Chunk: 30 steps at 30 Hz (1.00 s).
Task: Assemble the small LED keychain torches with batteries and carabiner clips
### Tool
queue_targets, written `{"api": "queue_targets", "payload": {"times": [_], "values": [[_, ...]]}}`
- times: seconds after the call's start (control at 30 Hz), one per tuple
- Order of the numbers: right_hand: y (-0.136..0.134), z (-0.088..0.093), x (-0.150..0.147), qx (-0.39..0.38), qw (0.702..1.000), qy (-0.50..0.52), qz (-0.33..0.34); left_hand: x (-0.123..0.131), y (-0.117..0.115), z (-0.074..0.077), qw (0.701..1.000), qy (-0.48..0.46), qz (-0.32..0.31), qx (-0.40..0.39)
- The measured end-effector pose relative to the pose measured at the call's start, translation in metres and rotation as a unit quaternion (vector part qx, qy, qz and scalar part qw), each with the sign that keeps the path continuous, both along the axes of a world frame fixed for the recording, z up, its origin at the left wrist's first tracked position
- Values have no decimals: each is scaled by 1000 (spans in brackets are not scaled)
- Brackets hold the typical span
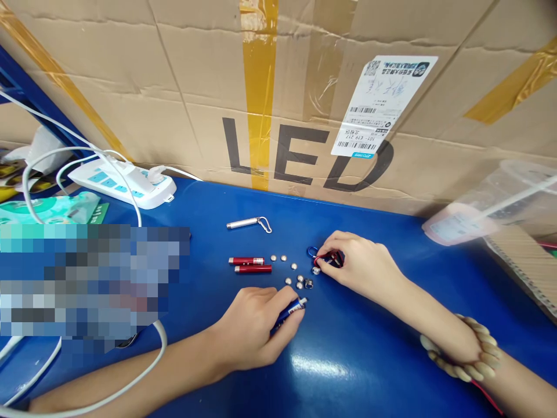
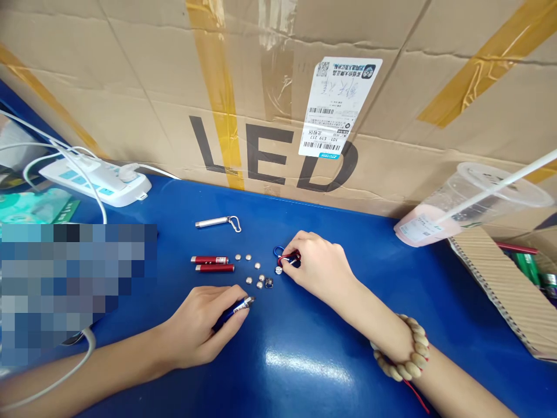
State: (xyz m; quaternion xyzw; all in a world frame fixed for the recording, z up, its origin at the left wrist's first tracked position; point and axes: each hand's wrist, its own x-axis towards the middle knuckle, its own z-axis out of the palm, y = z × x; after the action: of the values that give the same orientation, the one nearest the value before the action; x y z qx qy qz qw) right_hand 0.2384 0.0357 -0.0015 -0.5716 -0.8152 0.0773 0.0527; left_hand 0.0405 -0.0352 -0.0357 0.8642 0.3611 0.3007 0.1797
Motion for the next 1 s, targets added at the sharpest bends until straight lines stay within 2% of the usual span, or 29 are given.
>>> {"api": "queue_targets", "payload": {"times": [0.23, 0.33, 0.63, 0.83, 0.9, 1.0], "values": [[-2, 3, 0, -15, 1000, 12, 23, -2, 2, 2, 981, -58, 77, -170], [-3, 5, 0, -17, 1000, 11, 22, -3, 3, 3, 973, -60, 92, -204], [-9, 12, 2, -43, 996, -24, 74, -3, 1, 1, 974, -69, 87, -195], [-15, 19, 3, -50, 994, -7, 97, -4, -3, -3, 981, -71, 70, -166], [-12, 20, 7, -33, 995, 8, 92, -4, -4, -4, 984, -64, 60, -154], [1, 15, 17, 53, 997, 3, 50, -3, -4, -3, 989, -55, 42, -131]]}}
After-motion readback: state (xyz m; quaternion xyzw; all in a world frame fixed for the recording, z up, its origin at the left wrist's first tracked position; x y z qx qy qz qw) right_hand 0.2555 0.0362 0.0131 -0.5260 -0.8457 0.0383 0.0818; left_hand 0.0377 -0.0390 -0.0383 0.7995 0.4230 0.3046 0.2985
